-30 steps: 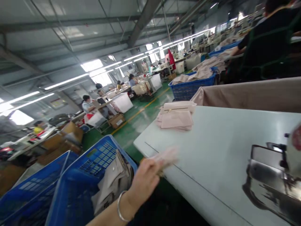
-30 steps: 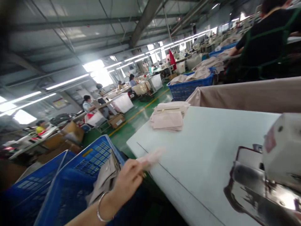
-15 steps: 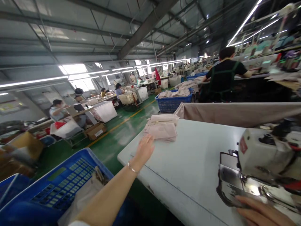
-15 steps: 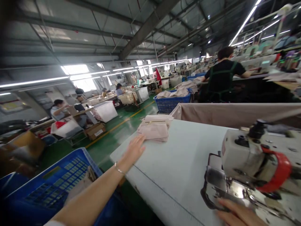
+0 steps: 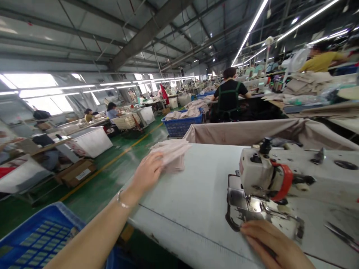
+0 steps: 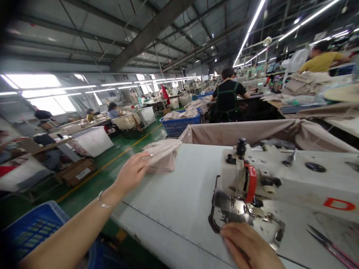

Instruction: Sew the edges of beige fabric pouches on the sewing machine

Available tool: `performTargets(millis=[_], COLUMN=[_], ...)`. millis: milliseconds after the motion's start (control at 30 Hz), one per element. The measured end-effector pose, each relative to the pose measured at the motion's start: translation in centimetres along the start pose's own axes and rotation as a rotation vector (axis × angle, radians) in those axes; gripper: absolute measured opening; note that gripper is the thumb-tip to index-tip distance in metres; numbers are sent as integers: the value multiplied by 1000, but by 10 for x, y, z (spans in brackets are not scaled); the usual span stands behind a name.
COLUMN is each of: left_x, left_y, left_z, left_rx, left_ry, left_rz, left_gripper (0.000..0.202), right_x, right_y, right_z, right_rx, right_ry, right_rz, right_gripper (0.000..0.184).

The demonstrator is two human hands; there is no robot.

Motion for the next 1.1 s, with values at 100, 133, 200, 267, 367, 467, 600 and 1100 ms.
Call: performTargets(millis=[100,133,200,267,367,467,600,1100], left_x=[43,56,69,68,61,60,72,50], left_y=[71,89,113,128,152,176,195,194], left_z=[-14,-23,-41,-60,-82,-91,-91,-39], left_rx=[277,381,458,398,303,256,250,1437], left_ry=[-425,-543,-578,-471,-366,-329,-338,-541], left_rz=[-312,-333,-232,-65,55,41,-50,232], left_gripper=[13,17,23,28,41,47,54,23], right_x=[-2,-4,-9,-14,-16,-8,9,-2], right_y=[-3,-6,-14,-25,-38,-45,-50,-67], right_z=[3,2,-5,-14,-23,-23,-18,48], right_rx=[-64,-73,-59,0,33,-8,-46,-452], right_ry=[9,14,10,-2,-6,-19,-13,51], right_rz=[-148,-191,-246,-257,-250,-264,-304,-304], right_gripper=[29,31,30,29,27,21,26,11])
Point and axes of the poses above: each hand's wrist, its own x-axis away from the middle knuckle, its own z-axis out of the back of the hand, y = z × x, the point moved 5 cm from there along -x, towards the middle knuckle, and after that the axes turned 6 degrees about -y, right-handed, at the moved point
